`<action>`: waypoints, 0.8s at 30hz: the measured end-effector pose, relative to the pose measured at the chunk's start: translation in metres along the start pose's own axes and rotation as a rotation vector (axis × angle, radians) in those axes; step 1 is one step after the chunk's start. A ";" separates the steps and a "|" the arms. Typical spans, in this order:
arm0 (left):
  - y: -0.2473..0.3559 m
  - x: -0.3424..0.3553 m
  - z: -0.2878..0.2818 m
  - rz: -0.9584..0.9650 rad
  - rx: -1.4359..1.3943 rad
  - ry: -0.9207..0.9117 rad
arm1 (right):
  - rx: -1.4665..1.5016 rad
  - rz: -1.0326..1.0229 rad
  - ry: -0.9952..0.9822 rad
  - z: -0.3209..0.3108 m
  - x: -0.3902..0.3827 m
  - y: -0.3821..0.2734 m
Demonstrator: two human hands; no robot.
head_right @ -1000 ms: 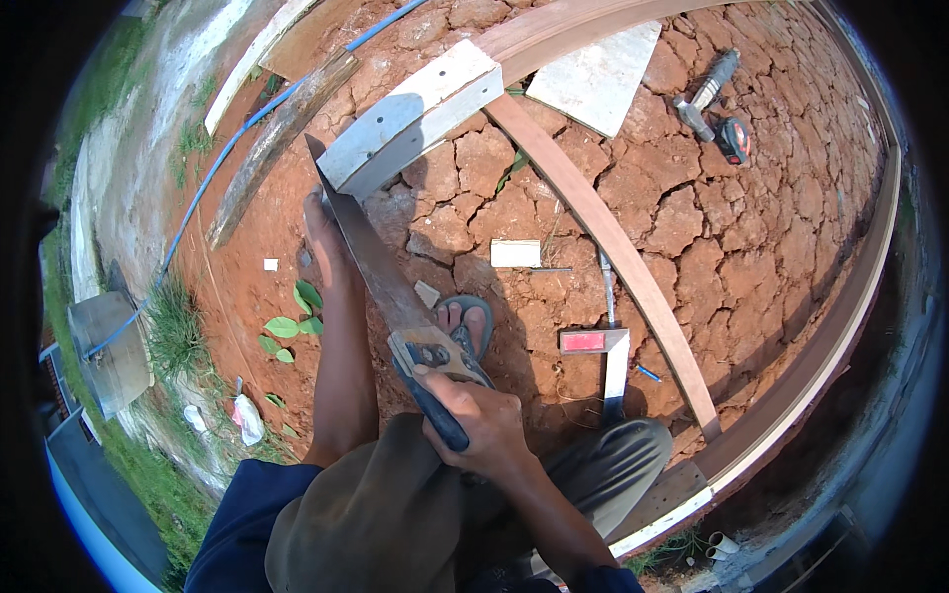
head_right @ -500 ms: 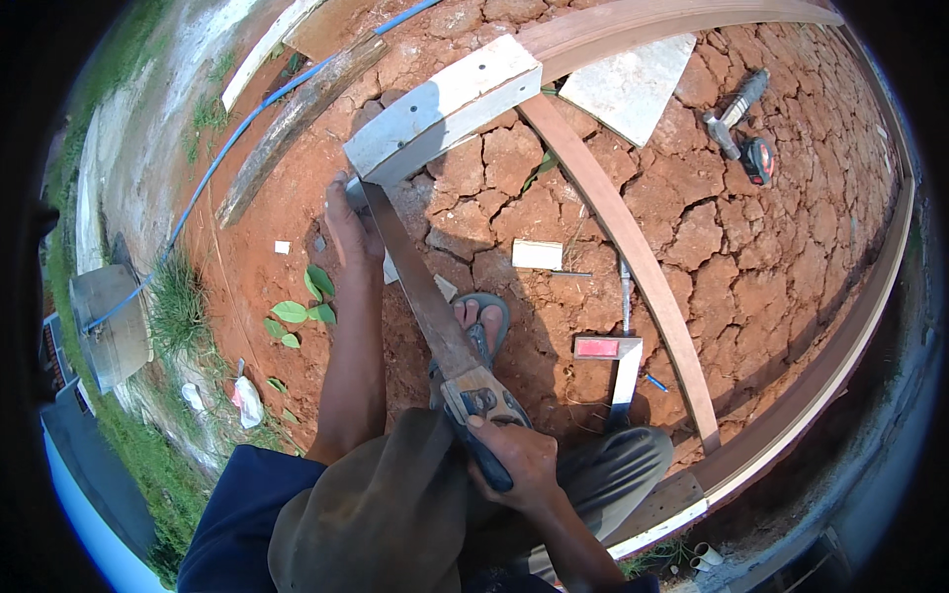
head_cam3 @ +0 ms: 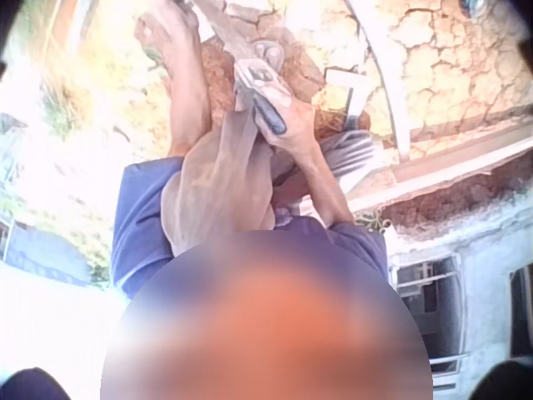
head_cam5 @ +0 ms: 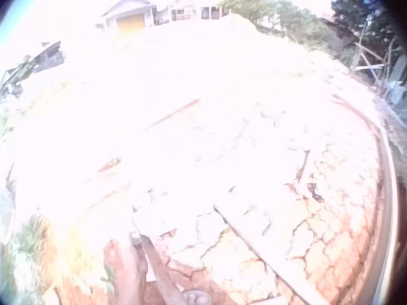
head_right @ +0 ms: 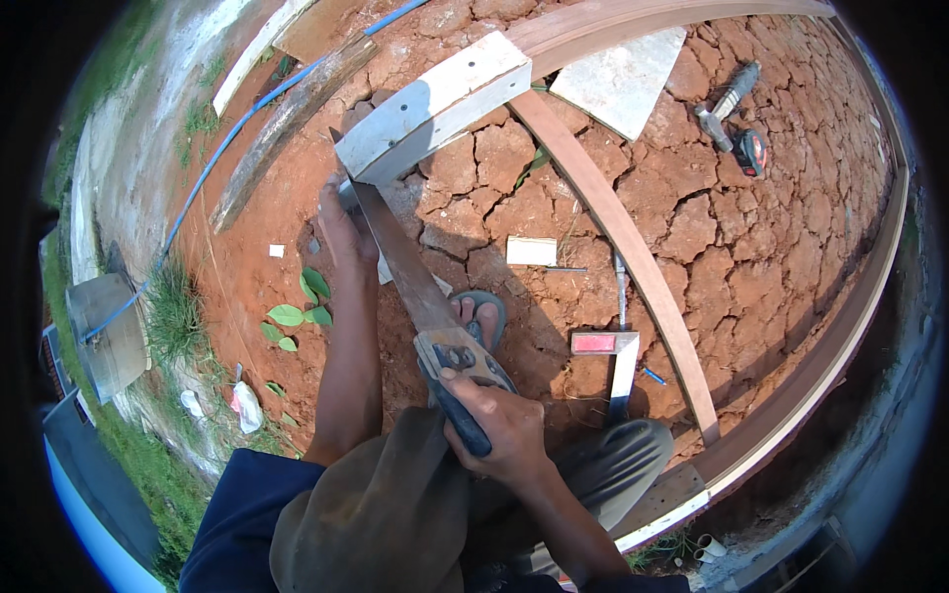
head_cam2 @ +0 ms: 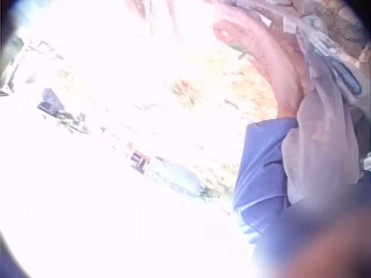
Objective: The person measures a wooden plank with a tape measure, marks it with a pencil using a try square, and then cuts the plank with a hand saw. The cut piece is separated and set aside.
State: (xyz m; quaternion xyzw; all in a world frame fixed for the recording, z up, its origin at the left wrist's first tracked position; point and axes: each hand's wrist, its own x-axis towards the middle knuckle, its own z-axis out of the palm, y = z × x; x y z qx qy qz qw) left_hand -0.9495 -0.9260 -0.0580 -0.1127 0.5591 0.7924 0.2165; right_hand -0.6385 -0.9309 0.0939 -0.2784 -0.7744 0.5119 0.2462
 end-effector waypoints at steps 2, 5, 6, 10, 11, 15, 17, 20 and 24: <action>0.001 0.000 0.001 -0.043 -0.028 -0.010 | 0.014 0.114 -0.099 0.015 0.020 0.009; 0.002 0.005 0.005 -0.065 -0.081 -0.015 | -0.013 0.187 -0.131 0.013 0.015 0.012; 0.002 0.004 0.003 -0.063 -0.095 -0.019 | -0.043 0.093 -0.099 0.004 0.005 0.007; 0.000 -0.001 0.002 0.000 -0.099 0.020 | -0.040 -0.022 -0.110 -0.016 -0.002 -0.007; 0.000 -0.003 0.001 -0.006 -0.098 0.012 | -0.036 -0.070 -0.058 -0.017 -0.003 -0.008; 0.004 0.000 0.002 -0.070 -0.110 -0.103 | -0.007 0.070 -0.058 0.011 0.021 0.009; 0.003 0.004 0.001 -0.065 -0.134 -0.092 | -0.032 0.126 -0.122 0.010 0.016 0.009; -0.002 0.004 -0.001 -0.006 -0.172 -0.001 | -0.018 0.058 -0.108 -0.013 -0.007 -0.006; -0.002 0.000 0.003 -0.042 -0.161 0.044 | 0.008 -0.034 -0.003 -0.006 0.020 -0.013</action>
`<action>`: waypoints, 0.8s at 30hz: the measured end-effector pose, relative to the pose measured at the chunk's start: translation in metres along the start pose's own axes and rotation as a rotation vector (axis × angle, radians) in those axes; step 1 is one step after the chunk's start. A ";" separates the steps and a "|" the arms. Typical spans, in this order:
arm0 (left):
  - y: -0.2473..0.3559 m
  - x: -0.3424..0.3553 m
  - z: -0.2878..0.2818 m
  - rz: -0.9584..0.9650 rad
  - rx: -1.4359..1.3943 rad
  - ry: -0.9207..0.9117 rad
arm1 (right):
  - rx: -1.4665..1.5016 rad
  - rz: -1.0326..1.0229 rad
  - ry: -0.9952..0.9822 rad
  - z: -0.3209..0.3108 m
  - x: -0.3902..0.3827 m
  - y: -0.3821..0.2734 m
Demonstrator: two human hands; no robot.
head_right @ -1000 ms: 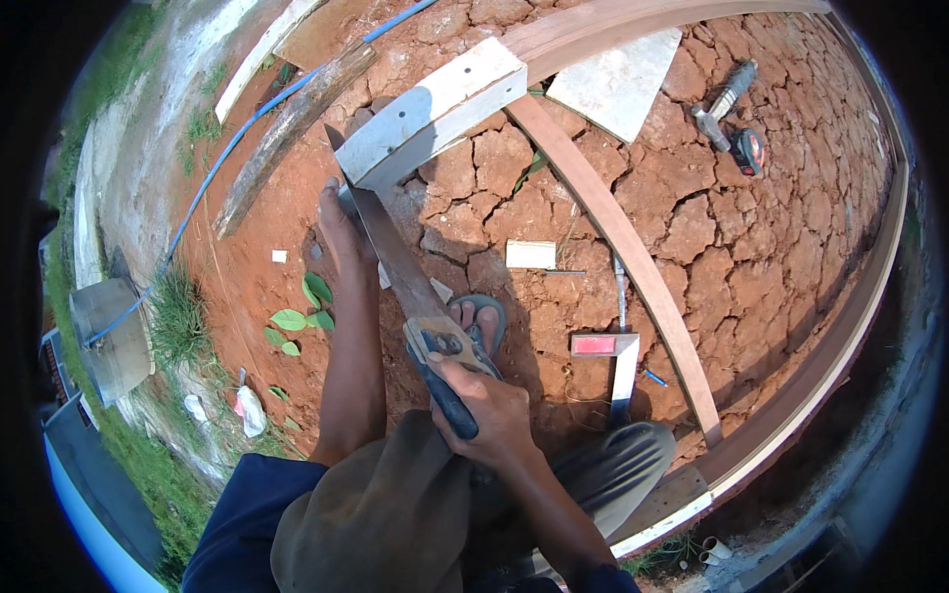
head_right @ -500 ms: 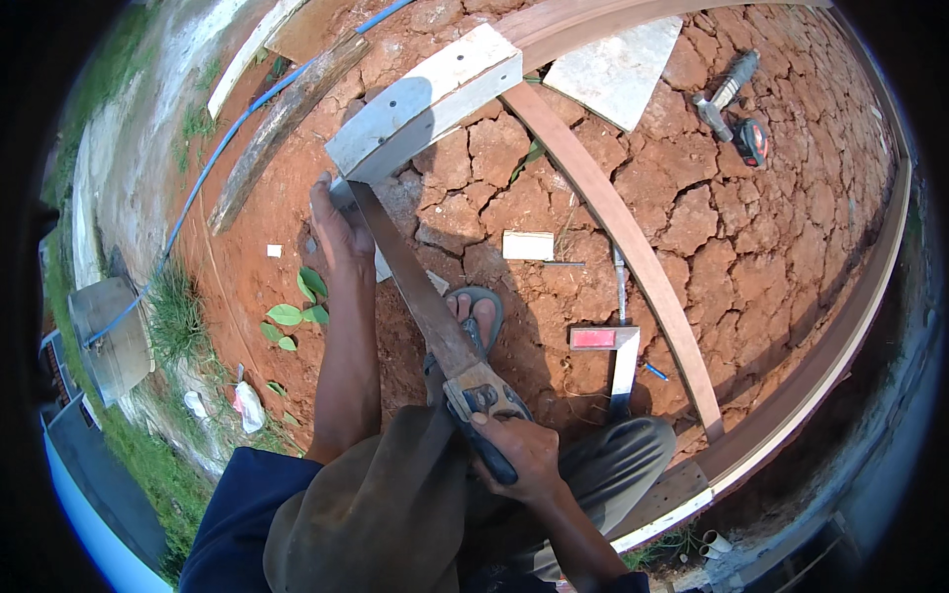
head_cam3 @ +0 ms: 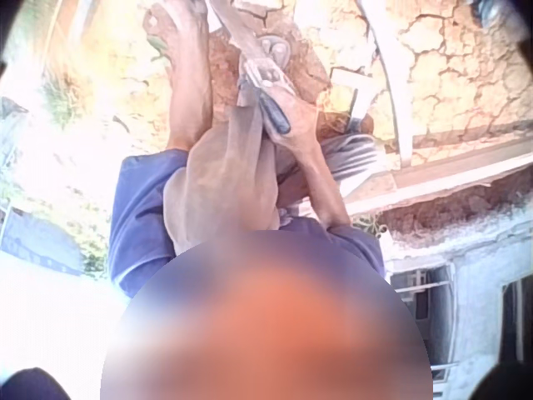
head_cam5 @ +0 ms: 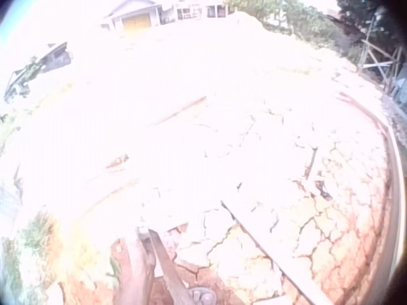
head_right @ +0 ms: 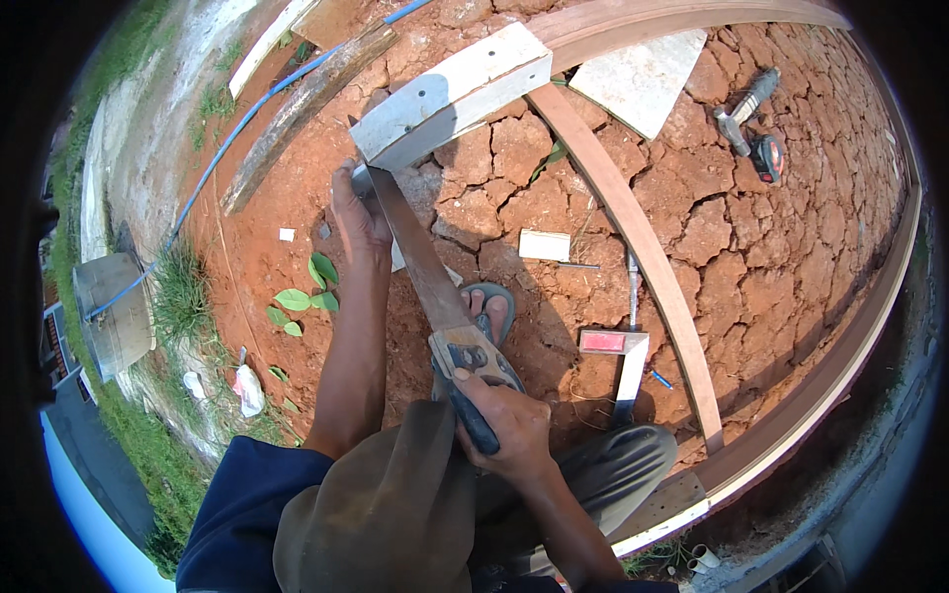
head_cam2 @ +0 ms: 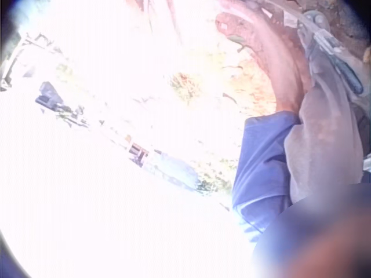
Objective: The person measures a wooden plank with a tape measure, marks it with a pencil using a try square, and then cuts the plank with a hand saw. The cut piece is separated and set aside.
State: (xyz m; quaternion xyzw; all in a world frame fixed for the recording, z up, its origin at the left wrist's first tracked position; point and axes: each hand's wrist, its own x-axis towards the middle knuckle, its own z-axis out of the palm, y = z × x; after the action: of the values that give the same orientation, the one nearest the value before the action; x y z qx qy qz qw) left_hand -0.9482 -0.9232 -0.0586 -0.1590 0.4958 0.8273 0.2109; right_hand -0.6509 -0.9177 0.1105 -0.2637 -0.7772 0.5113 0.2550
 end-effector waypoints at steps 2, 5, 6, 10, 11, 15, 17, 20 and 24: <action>0.002 -0.004 0.005 0.007 -0.003 -0.059 | 0.032 0.093 -0.061 0.022 0.034 0.010; 0.003 -0.004 0.013 -0.004 -0.042 -0.090 | -0.019 0.073 -0.054 0.030 0.039 0.014; 0.002 -0.006 0.011 -0.006 -0.066 -0.074 | -0.032 0.127 -0.099 0.021 0.023 0.011; -0.004 -0.003 0.005 0.088 0.007 0.025 | -0.006 -0.031 -0.068 -0.007 -0.032 0.008; -0.003 -0.003 0.002 0.116 0.004 -0.007 | 0.029 -0.081 -0.028 -0.005 -0.035 0.012; -0.004 0.003 0.003 0.079 -0.014 -0.038 | -0.017 0.077 -0.063 0.015 -0.018 0.036; -0.003 0.003 0.006 0.059 -0.015 -0.040 | -0.006 0.202 -0.126 0.018 -0.012 0.035; -0.005 0.003 0.008 0.094 -0.007 -0.013 | -0.003 -0.015 -0.010 0.005 -0.028 0.025; -0.005 -0.002 0.005 0.116 0.043 0.011 | -0.016 -0.052 0.003 0.002 -0.025 0.009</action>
State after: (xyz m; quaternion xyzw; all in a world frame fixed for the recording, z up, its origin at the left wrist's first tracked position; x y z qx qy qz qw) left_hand -0.9442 -0.9174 -0.0588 -0.1298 0.5230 0.8264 0.1632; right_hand -0.6327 -0.9323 0.0987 -0.2463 -0.7874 0.4980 0.2673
